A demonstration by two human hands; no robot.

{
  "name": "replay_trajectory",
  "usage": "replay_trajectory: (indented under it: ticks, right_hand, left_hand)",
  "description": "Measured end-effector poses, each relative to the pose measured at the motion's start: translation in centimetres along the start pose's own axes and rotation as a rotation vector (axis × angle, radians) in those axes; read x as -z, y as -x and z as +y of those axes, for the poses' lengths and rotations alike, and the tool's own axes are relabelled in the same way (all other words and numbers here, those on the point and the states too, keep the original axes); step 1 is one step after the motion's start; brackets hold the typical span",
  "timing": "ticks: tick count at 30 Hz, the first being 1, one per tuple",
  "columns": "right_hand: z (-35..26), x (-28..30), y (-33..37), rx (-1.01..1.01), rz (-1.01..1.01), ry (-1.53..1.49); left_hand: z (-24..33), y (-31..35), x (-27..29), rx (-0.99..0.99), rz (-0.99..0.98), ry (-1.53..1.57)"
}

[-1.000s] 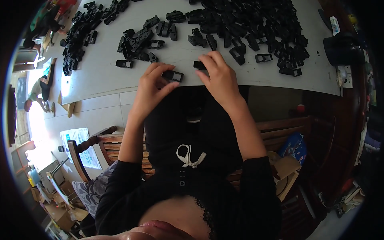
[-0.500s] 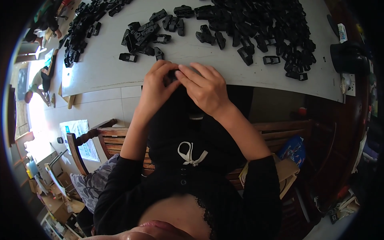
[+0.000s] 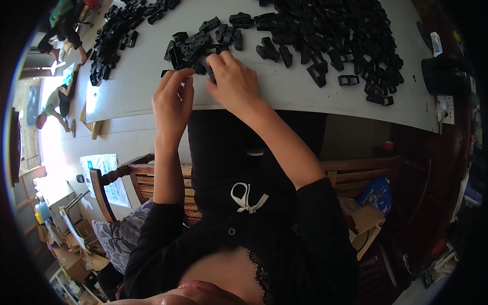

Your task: The recorder is inspecting and sorting a large quantity of small black plastic components on a table.

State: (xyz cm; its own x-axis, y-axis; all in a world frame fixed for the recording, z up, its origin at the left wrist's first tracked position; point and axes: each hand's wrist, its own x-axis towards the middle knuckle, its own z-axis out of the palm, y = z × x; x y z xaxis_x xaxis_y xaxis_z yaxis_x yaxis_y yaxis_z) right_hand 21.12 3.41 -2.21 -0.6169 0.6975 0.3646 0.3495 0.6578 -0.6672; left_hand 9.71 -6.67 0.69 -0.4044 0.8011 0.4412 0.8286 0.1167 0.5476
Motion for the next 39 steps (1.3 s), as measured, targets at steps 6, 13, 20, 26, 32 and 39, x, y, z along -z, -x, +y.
replay_trajectory:
  ticks: [6, 13, 20, 26, 32, 39]
  right_hand:
    - [3.1, 1.9, 2.1, -0.067, 0.098, -0.116]
    - [3.0, 4.9, 3.6, -0.079, 0.007, -0.085]
    - [2.4, 4.7, 3.5, 0.119, -0.063, -0.29]
    - [2.2, 4.4, 2.9, 0.35, -0.107, 0.032]
    - [1.9, 4.8, 5.6, 0.362, -0.085, 0.268]
    - [3.2, 6.2, 1.5, 0.047, 0.185, 0.376]
  left_hand:
    - [1.0, -2.6, -3.9, -0.05, -0.177, -0.275]
    - [0.6, -2.3, -4.5, 0.011, -0.301, -0.307]
    - [0.4, 0.7, -3.3, -0.069, -0.329, 0.361]
    - [0.2, 0.8, -3.5, -0.008, -0.33, 0.34]
    - [-0.7, 0.6, -0.4, 0.045, -0.322, 0.219]
    - [-2.8, -2.1, 0.1, -0.258, -0.163, -0.477]
